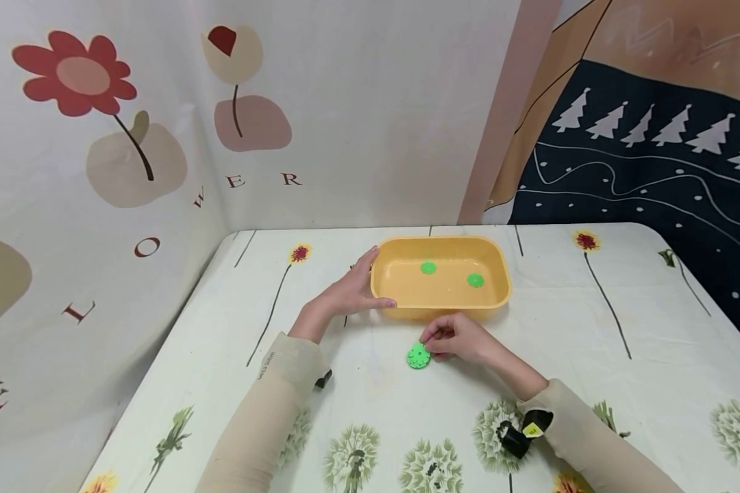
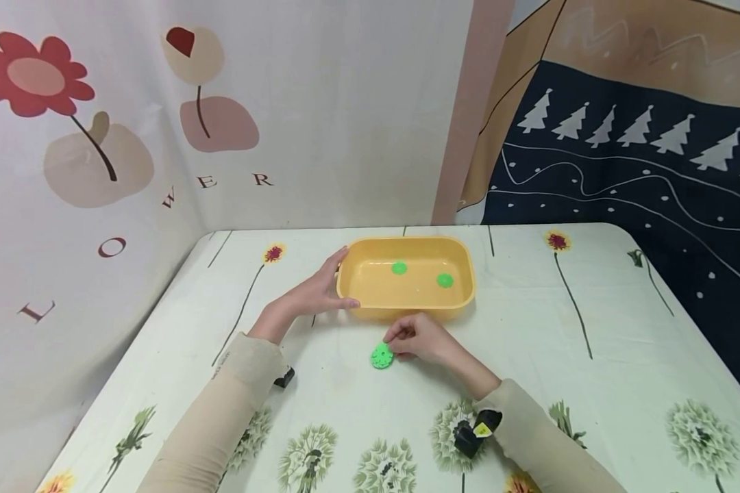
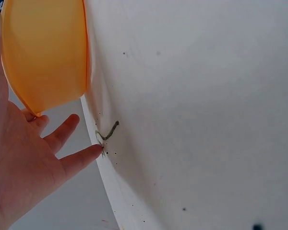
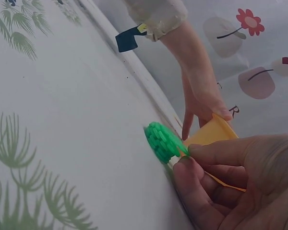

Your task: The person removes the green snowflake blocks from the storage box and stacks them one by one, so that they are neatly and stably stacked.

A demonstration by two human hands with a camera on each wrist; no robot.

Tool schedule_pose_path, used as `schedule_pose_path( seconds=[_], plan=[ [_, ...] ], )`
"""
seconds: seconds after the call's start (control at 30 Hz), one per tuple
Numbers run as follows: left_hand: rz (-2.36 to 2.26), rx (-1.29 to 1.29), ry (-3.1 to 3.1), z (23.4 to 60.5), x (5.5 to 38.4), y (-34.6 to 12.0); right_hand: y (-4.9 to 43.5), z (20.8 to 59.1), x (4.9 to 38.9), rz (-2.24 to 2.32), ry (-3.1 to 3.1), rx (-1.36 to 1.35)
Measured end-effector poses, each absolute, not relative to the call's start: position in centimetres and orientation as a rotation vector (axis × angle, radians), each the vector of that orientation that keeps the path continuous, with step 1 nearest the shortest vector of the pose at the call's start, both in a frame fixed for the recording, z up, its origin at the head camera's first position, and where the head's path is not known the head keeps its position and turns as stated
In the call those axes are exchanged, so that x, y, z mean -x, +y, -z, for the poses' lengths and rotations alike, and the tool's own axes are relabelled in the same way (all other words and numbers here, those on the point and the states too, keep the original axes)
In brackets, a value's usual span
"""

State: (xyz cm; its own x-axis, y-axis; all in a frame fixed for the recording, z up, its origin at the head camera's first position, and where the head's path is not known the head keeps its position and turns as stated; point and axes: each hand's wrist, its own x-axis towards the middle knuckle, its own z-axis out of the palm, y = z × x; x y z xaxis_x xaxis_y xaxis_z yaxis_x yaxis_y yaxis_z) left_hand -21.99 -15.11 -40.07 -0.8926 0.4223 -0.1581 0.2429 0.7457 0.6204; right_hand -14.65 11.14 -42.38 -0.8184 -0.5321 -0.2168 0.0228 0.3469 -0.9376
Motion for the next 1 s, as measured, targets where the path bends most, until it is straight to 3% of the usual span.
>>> schedule_pose_path(
  seconds=[1.0],
  plan=[
    [-0.897, -0.484, 2.661, 39.9, 21.6, -14.9, 12.0, 40.2, 14.7, 1.416, 2.202, 0.540]
  ],
)
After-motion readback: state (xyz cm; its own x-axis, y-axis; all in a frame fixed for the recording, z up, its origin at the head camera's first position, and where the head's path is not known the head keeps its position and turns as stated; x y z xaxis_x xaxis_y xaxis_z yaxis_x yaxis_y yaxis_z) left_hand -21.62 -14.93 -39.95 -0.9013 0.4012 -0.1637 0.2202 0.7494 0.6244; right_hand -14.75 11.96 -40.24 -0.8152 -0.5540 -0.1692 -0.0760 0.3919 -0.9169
